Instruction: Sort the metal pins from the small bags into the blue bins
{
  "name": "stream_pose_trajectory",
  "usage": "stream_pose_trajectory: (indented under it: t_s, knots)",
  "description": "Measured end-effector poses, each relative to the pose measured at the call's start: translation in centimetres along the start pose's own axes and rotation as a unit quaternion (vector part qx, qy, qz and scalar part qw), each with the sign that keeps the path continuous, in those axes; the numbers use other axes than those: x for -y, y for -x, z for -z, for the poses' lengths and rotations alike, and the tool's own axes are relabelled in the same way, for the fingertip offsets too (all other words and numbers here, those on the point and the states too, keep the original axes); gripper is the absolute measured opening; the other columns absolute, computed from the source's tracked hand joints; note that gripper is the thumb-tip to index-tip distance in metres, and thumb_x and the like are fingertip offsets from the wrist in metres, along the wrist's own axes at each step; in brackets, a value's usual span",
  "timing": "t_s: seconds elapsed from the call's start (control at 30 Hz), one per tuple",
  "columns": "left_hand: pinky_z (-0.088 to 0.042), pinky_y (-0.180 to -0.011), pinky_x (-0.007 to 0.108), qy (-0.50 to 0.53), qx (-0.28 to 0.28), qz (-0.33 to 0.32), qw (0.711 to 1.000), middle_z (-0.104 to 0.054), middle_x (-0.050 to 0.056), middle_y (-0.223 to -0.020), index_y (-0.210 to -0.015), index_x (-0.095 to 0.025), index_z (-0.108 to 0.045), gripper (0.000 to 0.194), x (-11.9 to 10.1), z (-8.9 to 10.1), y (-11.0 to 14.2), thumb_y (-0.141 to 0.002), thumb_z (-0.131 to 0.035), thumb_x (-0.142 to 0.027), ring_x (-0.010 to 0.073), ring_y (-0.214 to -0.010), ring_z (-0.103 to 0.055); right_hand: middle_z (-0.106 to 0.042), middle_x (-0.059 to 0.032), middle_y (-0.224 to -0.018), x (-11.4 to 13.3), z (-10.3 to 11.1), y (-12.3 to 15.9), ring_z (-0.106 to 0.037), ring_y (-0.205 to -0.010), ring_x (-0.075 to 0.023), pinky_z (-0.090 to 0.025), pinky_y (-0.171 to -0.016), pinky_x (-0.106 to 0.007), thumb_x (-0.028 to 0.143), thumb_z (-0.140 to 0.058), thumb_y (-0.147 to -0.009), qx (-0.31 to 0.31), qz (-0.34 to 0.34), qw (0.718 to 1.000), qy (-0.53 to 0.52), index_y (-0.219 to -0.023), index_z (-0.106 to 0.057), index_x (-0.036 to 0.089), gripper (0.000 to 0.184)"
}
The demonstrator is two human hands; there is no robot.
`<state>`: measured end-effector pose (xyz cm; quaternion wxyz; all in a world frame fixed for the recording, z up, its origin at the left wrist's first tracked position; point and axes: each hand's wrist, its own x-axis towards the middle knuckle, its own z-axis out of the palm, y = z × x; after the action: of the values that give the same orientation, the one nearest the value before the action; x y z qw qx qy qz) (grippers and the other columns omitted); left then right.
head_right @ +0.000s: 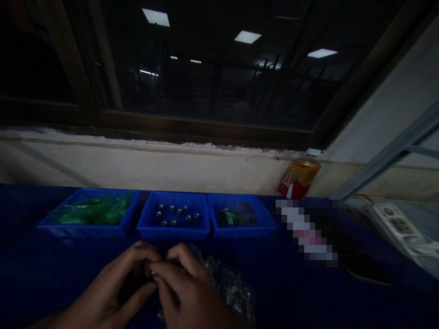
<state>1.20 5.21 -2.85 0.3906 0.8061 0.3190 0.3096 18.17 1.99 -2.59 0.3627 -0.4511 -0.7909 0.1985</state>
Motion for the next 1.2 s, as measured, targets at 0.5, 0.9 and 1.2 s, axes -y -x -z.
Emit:
stream_pose_trajectory:
  t_s: [0.5,0.9,1.2]
  knots:
    - [-0.045,-0.06,0.021,0.083,0.011,0.072,0.994,-0.056,0.0,-0.075,-0.085,-0.019,-0.054,0.011,0.8,0.4,-0.2,-0.084,-0.049,-0.029,0.0128,-0.069,-0.054,-0.063,0.0025,-0.073,-0.2,-0.8,0.5,-0.062,-0.063,-0.0097,-0.05,-0.055,-0.018,0.016,-0.055,-0.078,-0.052,-0.045,0.991,-0.118,-0.094,-0.047,0.025,0.021]
    - [-0.045,-0.066,0.023,0.097,0.047,0.093,0.99,-0.058,0.001,-0.081,-0.094,-0.018,-0.053,0.017,0.0,0.8,0.0,-0.087,-0.044,-0.032,0.0137,-0.075,-0.054,-0.057,0.0042,-0.065,0.1,-0.1,0.2,-0.053,-0.055,-0.0069,-0.042,-0.05,-0.018,0.013,-0.055,-0.075,-0.079,-0.035,0.996,-0.035,-0.082,-0.052,0.02,0.011]
    - [-0.044,-0.059,0.02,0.129,0.029,0.067,0.989,-0.055,0.0,-0.073,-0.084,-0.017,-0.053,0.01,0.0,0.8,0.4,-0.084,-0.051,-0.027,0.0106,-0.066,-0.053,-0.053,-0.001,-0.074,0.7,0.0,0.5,-0.05,-0.068,-0.0112,-0.04,-0.059,-0.025,0.016,-0.052,-0.075,0.024,-0.02,0.999,0.006,-0.077,-0.052,0.018,0.003]
